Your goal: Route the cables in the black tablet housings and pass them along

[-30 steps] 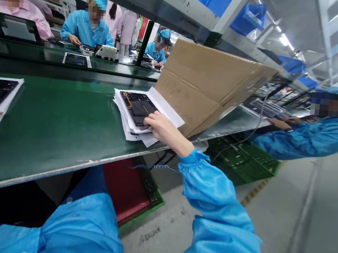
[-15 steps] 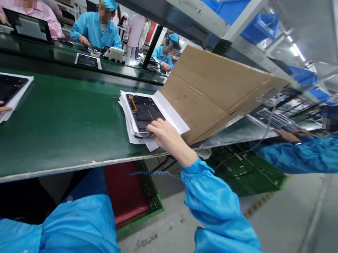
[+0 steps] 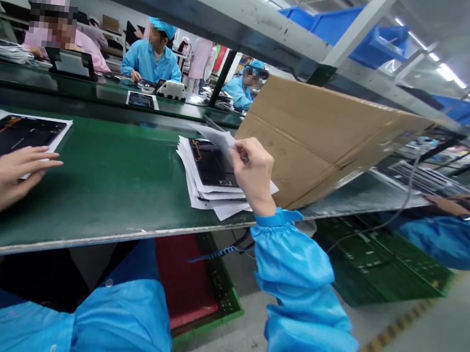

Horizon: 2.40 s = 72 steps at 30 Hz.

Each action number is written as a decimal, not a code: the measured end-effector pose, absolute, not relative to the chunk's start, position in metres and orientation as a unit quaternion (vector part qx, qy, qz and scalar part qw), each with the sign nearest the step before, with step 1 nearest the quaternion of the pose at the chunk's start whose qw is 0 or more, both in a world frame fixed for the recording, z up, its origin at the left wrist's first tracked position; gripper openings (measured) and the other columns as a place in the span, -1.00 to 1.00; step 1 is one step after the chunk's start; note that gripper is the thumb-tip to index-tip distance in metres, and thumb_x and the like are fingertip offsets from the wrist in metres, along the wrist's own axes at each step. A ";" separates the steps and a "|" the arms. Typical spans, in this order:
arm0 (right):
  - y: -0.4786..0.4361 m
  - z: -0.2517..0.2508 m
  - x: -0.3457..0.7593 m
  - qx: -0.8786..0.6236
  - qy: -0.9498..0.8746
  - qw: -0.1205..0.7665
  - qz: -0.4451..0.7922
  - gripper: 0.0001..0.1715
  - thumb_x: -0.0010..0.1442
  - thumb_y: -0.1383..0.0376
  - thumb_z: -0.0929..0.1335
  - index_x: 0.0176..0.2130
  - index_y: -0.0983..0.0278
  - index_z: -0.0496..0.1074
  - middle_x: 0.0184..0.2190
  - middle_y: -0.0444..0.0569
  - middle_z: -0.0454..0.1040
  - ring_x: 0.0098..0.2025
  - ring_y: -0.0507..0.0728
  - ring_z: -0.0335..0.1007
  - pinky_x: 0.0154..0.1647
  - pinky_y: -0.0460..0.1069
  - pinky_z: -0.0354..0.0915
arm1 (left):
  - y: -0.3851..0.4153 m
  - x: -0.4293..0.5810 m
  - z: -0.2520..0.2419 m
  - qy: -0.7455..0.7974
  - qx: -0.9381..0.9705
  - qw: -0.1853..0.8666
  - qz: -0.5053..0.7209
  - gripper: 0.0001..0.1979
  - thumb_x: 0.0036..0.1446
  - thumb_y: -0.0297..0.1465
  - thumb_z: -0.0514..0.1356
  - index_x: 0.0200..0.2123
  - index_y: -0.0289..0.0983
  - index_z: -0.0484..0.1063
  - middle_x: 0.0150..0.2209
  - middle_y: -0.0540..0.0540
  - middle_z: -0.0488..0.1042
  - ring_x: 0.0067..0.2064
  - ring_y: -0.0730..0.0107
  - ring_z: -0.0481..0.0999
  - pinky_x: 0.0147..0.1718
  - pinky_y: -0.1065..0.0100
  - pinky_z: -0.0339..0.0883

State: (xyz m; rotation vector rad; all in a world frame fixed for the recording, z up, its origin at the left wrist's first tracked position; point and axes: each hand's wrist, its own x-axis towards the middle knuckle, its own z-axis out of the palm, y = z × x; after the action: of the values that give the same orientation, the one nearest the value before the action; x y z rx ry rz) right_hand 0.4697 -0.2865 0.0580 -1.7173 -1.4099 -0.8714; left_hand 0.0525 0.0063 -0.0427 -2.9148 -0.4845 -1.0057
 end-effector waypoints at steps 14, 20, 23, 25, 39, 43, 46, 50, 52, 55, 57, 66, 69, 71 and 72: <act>-0.224 -0.036 0.260 -0.411 -0.852 0.191 -0.263 -0.57 0.44 0.46 0.11 -0.30 0.35 0.46 -0.41 -0.02 0.39 -0.40 0.08 0.19 -0.37 0.01 0.12 | -0.070 0.066 -0.022 -0.343 -0.664 -0.645 -0.161 -0.26 0.33 -0.07 0.11 0.41 -0.25 -0.07 -0.12 -0.26 0.58 -0.39 0.32 0.65 -0.39 0.31 0.58; -0.203 -0.055 0.237 -0.405 -0.838 0.273 -0.242 -0.56 0.35 0.58 0.09 -0.25 0.37 0.46 -0.38 0.03 0.43 -0.40 0.11 0.15 -0.39 0.01 0.13 | -0.068 0.064 -0.025 -0.338 -0.660 -0.646 -0.180 -0.12 0.21 -0.23 0.27 0.43 -0.29 -0.13 -0.37 -0.01 0.50 -0.49 0.44 0.55 -0.45 0.35 0.55; -0.198 -0.055 0.229 -0.405 -0.834 0.292 -0.234 -0.55 0.29 0.64 0.09 -0.26 0.37 0.45 -0.39 0.02 0.42 -0.42 0.11 0.13 -0.41 -0.01 0.13 | -0.060 0.061 -0.030 -0.333 -0.692 -0.612 -0.190 -0.10 0.18 -0.29 0.27 0.44 -0.32 -0.15 -0.45 0.10 0.42 -0.52 0.51 0.48 -0.47 0.42 0.50; -0.196 -0.056 0.225 -0.411 -0.835 0.294 -0.218 -0.55 0.26 0.66 0.10 -0.25 0.36 0.45 -0.38 0.01 0.43 -0.42 0.10 0.14 -0.40 -0.01 0.14 | -0.057 0.057 -0.030 -0.328 -0.726 -0.575 -0.185 -0.12 0.20 -0.33 0.22 0.44 -0.34 -0.18 -0.50 0.13 0.40 -0.57 0.53 0.44 -0.52 0.47 0.44; -0.215 -0.063 0.256 -0.483 -0.826 0.287 -0.043 -0.75 0.31 0.53 0.24 -0.18 0.29 0.44 -0.22 0.05 0.49 -0.21 0.15 0.36 -0.25 0.02 0.24 | -0.105 0.019 -0.043 -0.180 -0.951 -0.129 -0.216 -0.69 0.43 -0.21 0.01 -0.14 -0.24 0.48 -0.19 -0.13 0.51 -0.18 0.31 0.46 -0.18 0.32 0.29; -0.219 -0.063 0.258 -0.500 -0.823 0.267 -0.029 -0.69 0.26 0.59 0.20 -0.21 0.29 0.42 -0.26 0.04 0.47 -0.23 0.15 0.31 -0.27 0.02 0.22 | -0.112 0.011 -0.056 -0.085 -0.969 0.027 -0.231 -0.79 0.42 -0.30 0.06 -0.17 -0.20 0.48 -0.22 -0.10 0.55 -0.21 0.33 0.46 -0.26 0.30 0.24; -0.219 -0.062 0.257 -0.489 -0.828 0.274 -0.029 -0.67 0.24 0.60 0.18 -0.23 0.30 0.42 -0.28 0.05 0.46 -0.25 0.15 0.30 -0.29 0.02 0.23 | -0.112 0.009 -0.063 -0.088 -0.967 0.043 -0.237 -0.74 0.40 -0.49 0.00 -0.17 -0.18 0.49 -0.20 -0.10 0.57 -0.18 0.33 0.47 -0.24 0.28 0.26; -0.221 -0.057 0.255 -0.500 -0.812 0.301 0.009 -0.76 0.32 0.50 0.24 -0.23 0.30 0.46 -0.30 0.04 0.48 -0.27 0.14 0.33 -0.29 0.03 0.28 | -0.111 0.009 -0.066 -0.074 -0.965 0.042 -0.250 -0.71 0.39 -0.50 -0.03 -0.17 -0.18 0.50 -0.22 -0.10 0.57 -0.20 0.33 0.48 -0.25 0.28 0.28; -0.224 -0.050 0.253 -0.508 -0.789 0.343 0.042 -0.83 0.37 0.37 0.28 -0.15 0.27 0.49 -0.26 0.03 0.51 -0.22 0.15 0.39 -0.25 0.04 0.33 | -0.111 0.009 -0.063 -0.074 -0.964 0.028 -0.255 -0.74 0.39 -0.48 0.00 -0.20 -0.20 0.49 -0.24 -0.10 0.56 -0.22 0.34 0.47 -0.26 0.30 0.28; -0.231 -0.039 0.251 -0.517 -0.747 0.415 0.049 -0.61 0.45 0.12 0.19 0.01 0.19 0.51 -0.14 0.07 0.52 -0.08 0.20 0.43 -0.10 0.12 0.36 | -0.112 0.010 -0.055 -0.109 -0.962 -0.033 -0.250 -0.77 0.42 -0.41 0.02 -0.20 -0.22 0.48 -0.23 -0.09 0.54 -0.23 0.38 0.46 -0.25 0.35 0.31; -0.235 -0.034 0.249 -0.527 -0.728 0.438 0.028 -0.41 0.46 0.01 0.07 0.02 0.17 0.54 -0.16 0.09 0.51 -0.07 0.22 0.42 -0.09 0.16 0.34 | -0.111 0.012 -0.049 -0.136 -0.958 -0.079 -0.241 -0.75 0.44 -0.39 -0.01 -0.14 -0.21 0.47 -0.19 -0.09 0.51 -0.20 0.40 0.46 -0.23 0.38 0.33; -0.226 -0.052 0.236 -0.506 -0.657 0.550 0.106 -0.51 0.43 0.01 0.21 -0.25 0.22 0.57 -0.40 -0.01 0.54 -0.36 0.14 0.41 -0.34 0.09 0.31 | -0.091 0.029 -0.026 -0.112 -0.967 -0.195 -0.118 -0.79 0.42 -0.39 0.00 -0.19 -0.25 0.41 -0.18 -0.07 0.37 -0.23 0.39 0.41 -0.24 0.38 0.27; -0.223 -0.057 0.236 -0.531 -0.630 0.553 0.123 -0.48 0.42 0.00 0.21 -0.31 0.23 0.56 -0.44 -0.02 0.54 -0.38 0.13 0.40 -0.33 0.08 0.31 | -0.083 0.037 -0.016 -0.088 -0.965 -0.239 -0.062 -0.83 0.37 -0.44 0.02 -0.25 -0.25 0.38 -0.22 -0.04 0.34 -0.29 0.41 0.39 -0.29 0.38 0.25; -0.222 -0.059 0.236 -0.536 -0.621 0.557 0.130 -0.47 0.43 0.00 0.21 -0.33 0.24 0.56 -0.45 -0.03 0.53 -0.39 0.12 0.39 -0.33 0.07 0.31 | -0.078 0.043 -0.011 -0.068 -0.966 -0.251 -0.018 -0.85 0.36 -0.45 0.03 -0.27 -0.24 0.35 -0.24 -0.03 0.34 -0.31 0.41 0.38 -0.31 0.38 0.23; -0.222 -0.059 0.236 -0.536 -0.618 0.561 0.131 -0.46 0.43 0.01 0.20 -0.33 0.24 0.55 -0.46 -0.03 0.53 -0.40 0.12 0.39 -0.32 0.06 0.31 | -0.076 0.046 -0.009 -0.059 -0.967 -0.247 0.000 -0.86 0.36 -0.45 0.03 -0.28 -0.24 0.34 -0.25 -0.02 0.34 -0.32 0.41 0.38 -0.32 0.38 0.23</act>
State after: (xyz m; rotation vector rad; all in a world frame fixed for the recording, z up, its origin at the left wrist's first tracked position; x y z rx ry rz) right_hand 0.2364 -0.2220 -0.0590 -1.2631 -1.4554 0.3083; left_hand 0.0458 -0.0759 -0.0094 -3.6334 -0.2225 0.0005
